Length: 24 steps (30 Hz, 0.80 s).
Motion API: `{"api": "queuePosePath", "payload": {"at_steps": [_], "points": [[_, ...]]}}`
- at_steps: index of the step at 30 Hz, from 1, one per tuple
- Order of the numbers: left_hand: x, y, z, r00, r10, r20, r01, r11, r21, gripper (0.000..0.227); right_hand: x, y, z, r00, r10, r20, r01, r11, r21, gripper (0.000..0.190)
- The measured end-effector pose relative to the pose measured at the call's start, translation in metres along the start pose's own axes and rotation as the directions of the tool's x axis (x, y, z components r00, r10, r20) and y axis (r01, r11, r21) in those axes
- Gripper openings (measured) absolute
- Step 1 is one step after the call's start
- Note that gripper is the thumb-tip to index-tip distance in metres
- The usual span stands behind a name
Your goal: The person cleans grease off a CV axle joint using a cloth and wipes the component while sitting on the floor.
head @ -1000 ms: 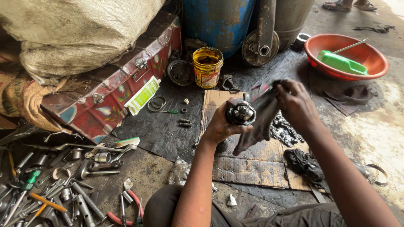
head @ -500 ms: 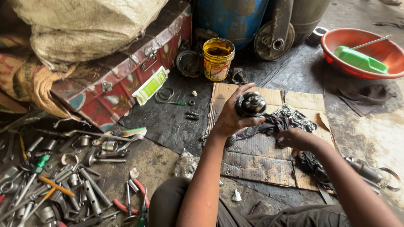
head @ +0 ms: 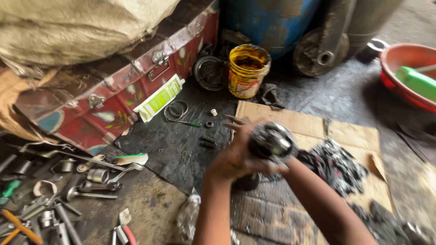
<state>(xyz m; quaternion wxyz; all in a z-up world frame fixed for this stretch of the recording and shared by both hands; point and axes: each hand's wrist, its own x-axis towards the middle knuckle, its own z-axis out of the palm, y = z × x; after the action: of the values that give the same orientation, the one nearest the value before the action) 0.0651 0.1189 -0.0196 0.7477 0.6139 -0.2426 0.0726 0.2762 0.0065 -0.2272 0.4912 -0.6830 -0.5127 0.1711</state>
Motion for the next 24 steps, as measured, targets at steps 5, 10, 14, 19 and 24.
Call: {"api": "queuePosePath", "payload": {"at_steps": [5,10,14,19,24], "points": [[0.016,-0.033,0.017,0.994,0.003,0.112,0.023,0.972,-0.232,0.08,0.115,0.041,0.038,0.907,-0.004,0.42,0.321,0.651,-0.688,0.065],[0.015,-0.053,0.045,0.985,-0.011,0.17,0.062,0.953,-0.296,0.084,0.116,0.035,0.051,0.923,0.192,0.333,0.108,0.702,-0.704,0.053],[0.021,-0.045,0.05,0.981,0.019,0.193,0.022,0.978,-0.21,0.092,0.058,0.025,0.027,0.975,0.177,0.135,-0.075,0.832,-0.549,0.029],[0.026,-0.028,0.053,0.996,0.037,0.086,-0.042,0.997,0.061,0.092,-0.076,-0.015,-0.027,0.841,0.353,-0.41,-0.441,0.887,-0.14,0.029],[0.028,-0.006,0.08,0.985,0.076,-0.157,-0.031,0.962,0.271,0.09,-0.178,-0.154,-0.091,0.566,0.28,-0.776,-0.283,0.949,0.136,0.029]]}}
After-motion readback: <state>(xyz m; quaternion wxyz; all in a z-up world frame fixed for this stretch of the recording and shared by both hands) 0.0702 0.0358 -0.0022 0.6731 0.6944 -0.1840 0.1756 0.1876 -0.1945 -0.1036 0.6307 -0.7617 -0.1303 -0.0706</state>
